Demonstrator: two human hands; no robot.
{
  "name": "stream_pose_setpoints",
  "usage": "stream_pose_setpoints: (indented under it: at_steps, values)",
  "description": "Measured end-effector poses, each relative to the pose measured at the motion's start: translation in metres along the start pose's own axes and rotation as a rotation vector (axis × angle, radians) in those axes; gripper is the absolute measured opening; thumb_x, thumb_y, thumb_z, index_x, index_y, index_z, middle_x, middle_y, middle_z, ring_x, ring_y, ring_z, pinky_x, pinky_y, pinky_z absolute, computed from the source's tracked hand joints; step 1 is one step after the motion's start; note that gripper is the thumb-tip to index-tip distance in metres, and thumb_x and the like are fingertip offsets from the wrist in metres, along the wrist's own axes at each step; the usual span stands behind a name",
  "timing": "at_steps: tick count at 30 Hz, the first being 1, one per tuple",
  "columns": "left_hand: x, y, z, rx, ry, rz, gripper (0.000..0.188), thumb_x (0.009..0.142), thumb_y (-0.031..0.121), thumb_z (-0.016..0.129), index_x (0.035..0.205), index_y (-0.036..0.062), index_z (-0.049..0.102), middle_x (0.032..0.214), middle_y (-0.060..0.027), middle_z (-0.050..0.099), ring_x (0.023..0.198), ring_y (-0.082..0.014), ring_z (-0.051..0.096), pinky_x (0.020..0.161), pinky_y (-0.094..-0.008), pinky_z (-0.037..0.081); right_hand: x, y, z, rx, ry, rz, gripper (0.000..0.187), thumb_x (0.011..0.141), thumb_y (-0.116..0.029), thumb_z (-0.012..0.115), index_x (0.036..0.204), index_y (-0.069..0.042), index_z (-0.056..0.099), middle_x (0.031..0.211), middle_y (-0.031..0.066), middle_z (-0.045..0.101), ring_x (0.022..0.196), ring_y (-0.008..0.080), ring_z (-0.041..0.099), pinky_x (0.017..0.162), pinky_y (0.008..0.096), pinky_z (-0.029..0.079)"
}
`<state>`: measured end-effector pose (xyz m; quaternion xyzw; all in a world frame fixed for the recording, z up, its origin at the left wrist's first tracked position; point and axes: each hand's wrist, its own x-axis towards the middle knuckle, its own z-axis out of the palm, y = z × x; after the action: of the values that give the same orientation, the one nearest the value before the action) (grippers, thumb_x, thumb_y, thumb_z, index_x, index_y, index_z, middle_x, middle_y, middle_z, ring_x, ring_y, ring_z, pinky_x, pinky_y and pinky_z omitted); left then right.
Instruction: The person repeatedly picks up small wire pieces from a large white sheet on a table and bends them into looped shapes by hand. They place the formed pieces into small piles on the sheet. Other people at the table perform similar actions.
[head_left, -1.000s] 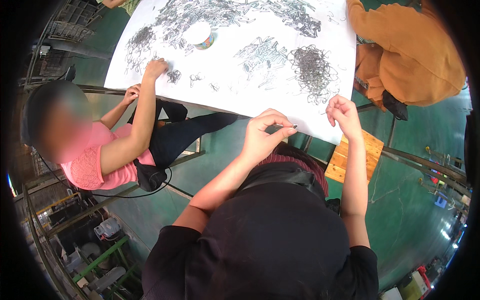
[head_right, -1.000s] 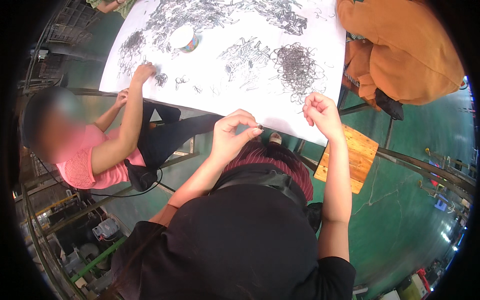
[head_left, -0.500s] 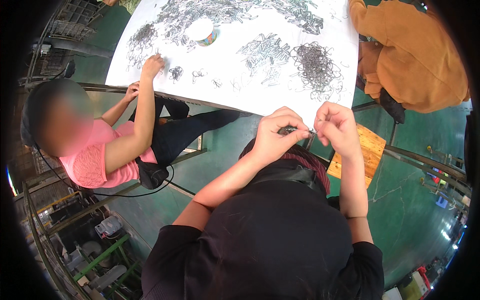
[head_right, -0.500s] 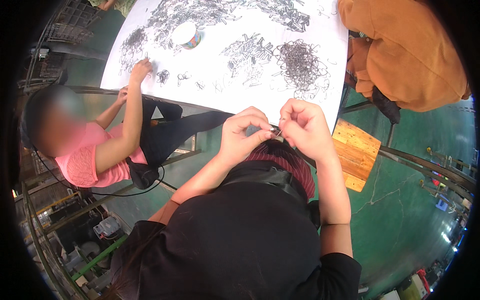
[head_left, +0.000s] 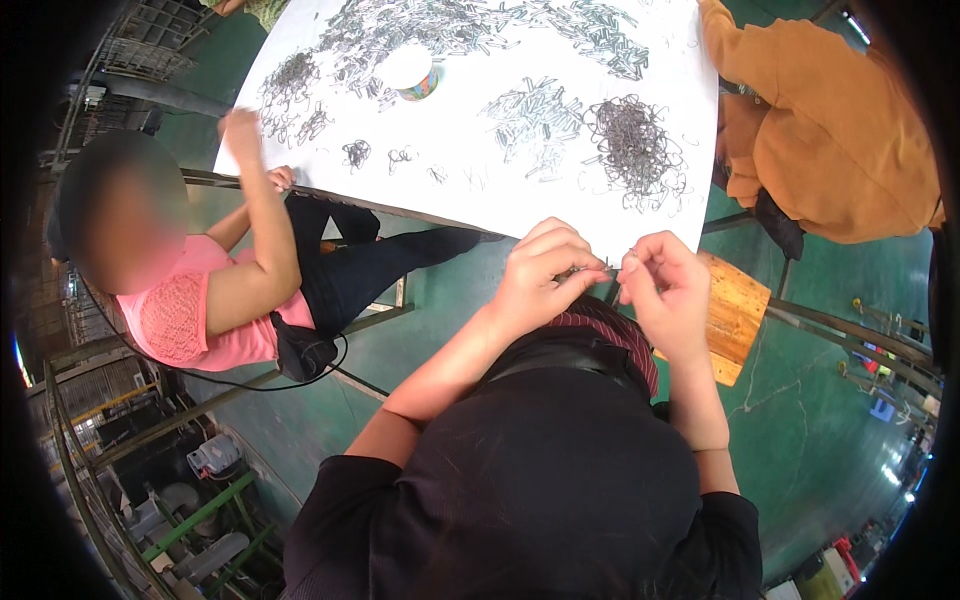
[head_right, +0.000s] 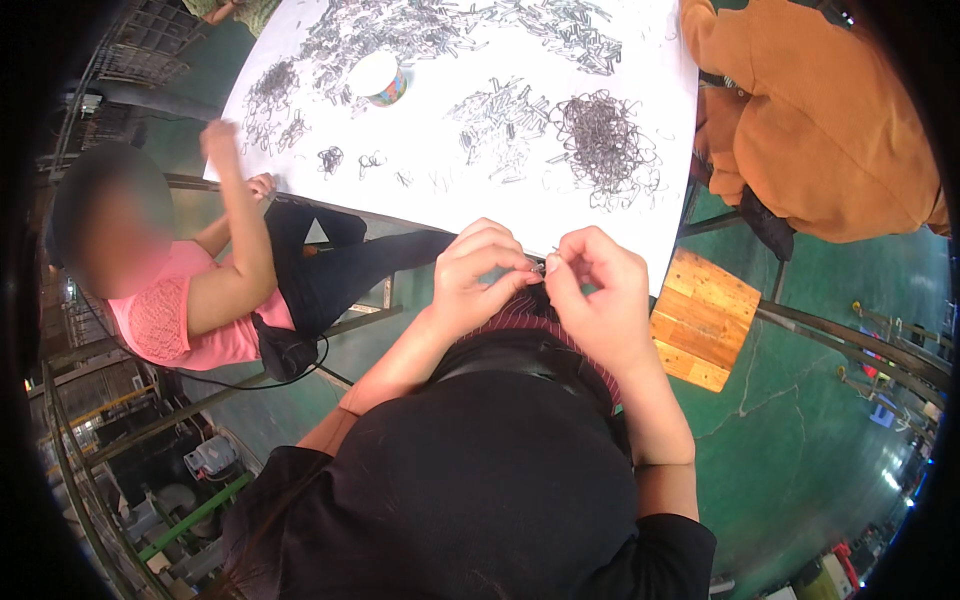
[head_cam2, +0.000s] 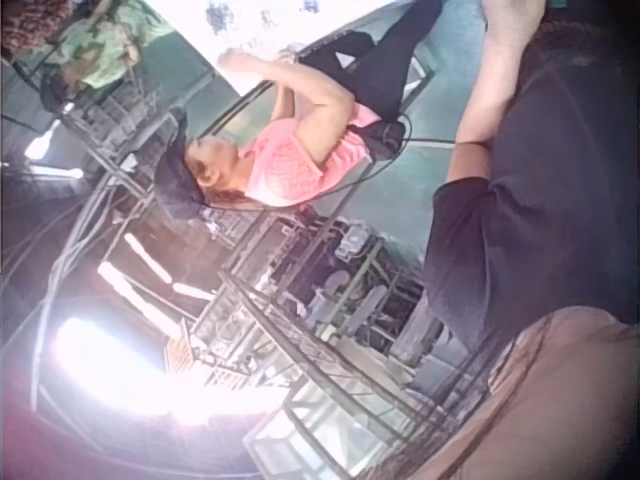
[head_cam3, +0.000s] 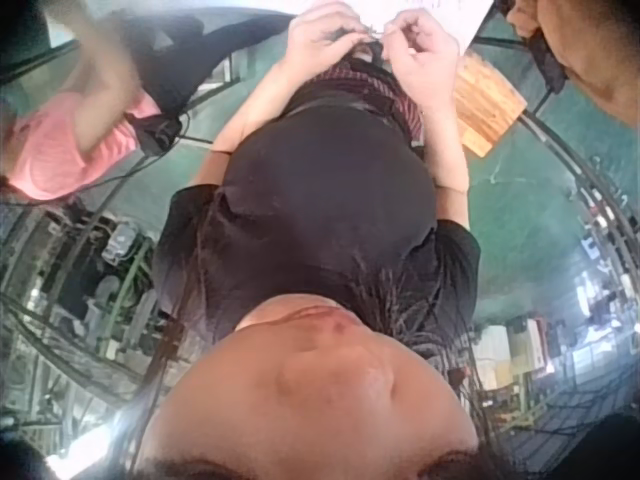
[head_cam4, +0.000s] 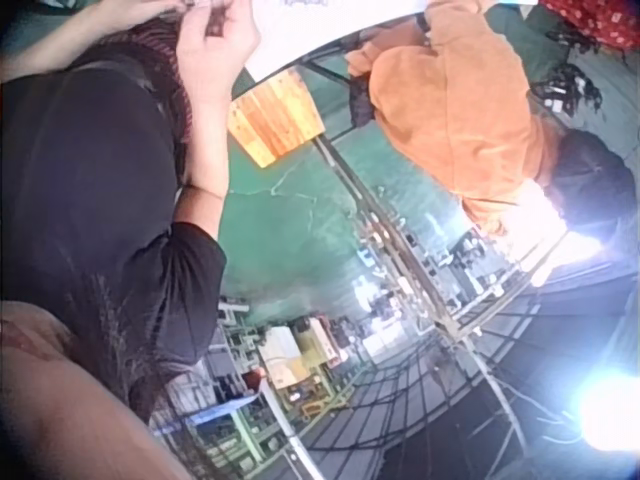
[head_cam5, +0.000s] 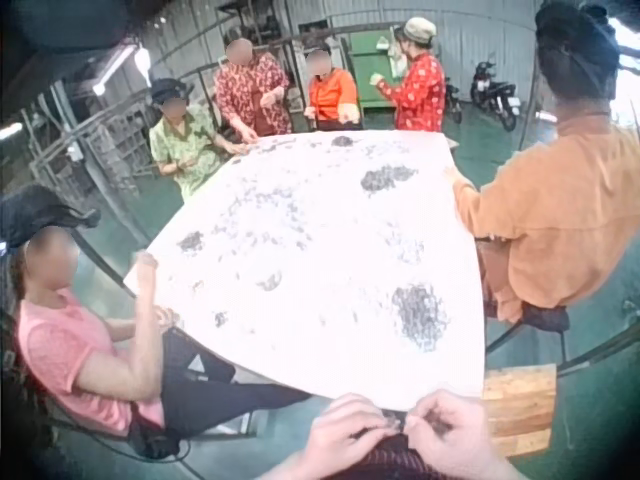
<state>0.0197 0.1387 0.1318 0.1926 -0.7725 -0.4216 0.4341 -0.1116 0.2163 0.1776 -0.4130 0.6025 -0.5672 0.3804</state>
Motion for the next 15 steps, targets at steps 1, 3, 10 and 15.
stream_pose_setpoints:
  at_steps: [1,3,10,15]
  values:
    - [0.002,-0.002,-0.002,0.026,-0.011,0.044,0.011,0.063,0.004,0.068,0.072,0.0032,0.062,0.073,-0.0048,0.058,0.07,-0.0184,0.052,0.06,-0.0278,0.042,-0.001,0.003,0.002,-0.056,0.031,-0.089,0.007,0.074,0.003,0.054,0.071,0.001,0.048,0.058,0.003,0.051,0.048,0.0067,0.049,0.044,0.0193,0.038]
    - [0.003,-0.006,-0.004,-0.002,0.002,0.024,0.013,0.065,0.005,0.066,0.077,0.0028,0.061,0.075,-0.0065,0.058,0.072,-0.0213,0.053,0.065,-0.0303,0.043,-0.001,-0.002,0.002,-0.232,0.037,-0.318,0.007,0.073,0.003,0.055,0.071,0.001,0.049,0.058,0.0048,0.051,0.048,0.0093,0.049,0.044,0.0209,0.039]
    - [-0.022,-0.137,-0.001,0.42,0.016,-0.329,0.02,0.068,0.007,0.063,0.087,0.0003,0.059,0.084,-0.0166,0.057,0.082,-0.0313,0.055,0.074,-0.0354,0.044,0.001,-0.007,0.001,-0.309,0.022,-0.52,0.008,0.069,0.005,0.055,0.069,0.0,0.049,0.057,0.0061,0.05,0.045,0.0121,0.048,0.043,0.0221,0.038]
    - [-0.027,-0.19,-0.001,0.625,-0.049,-0.432,0.019,0.068,0.008,0.065,0.083,-0.0017,0.059,0.076,-0.0167,0.058,0.07,-0.0289,0.057,0.065,-0.0349,0.047,-0.002,-0.003,-0.001,-0.283,0.025,-0.509,0.008,0.069,0.005,0.056,0.068,0.0,0.049,0.057,0.0056,0.05,0.044,0.0114,0.048,0.042,0.0216,0.037]
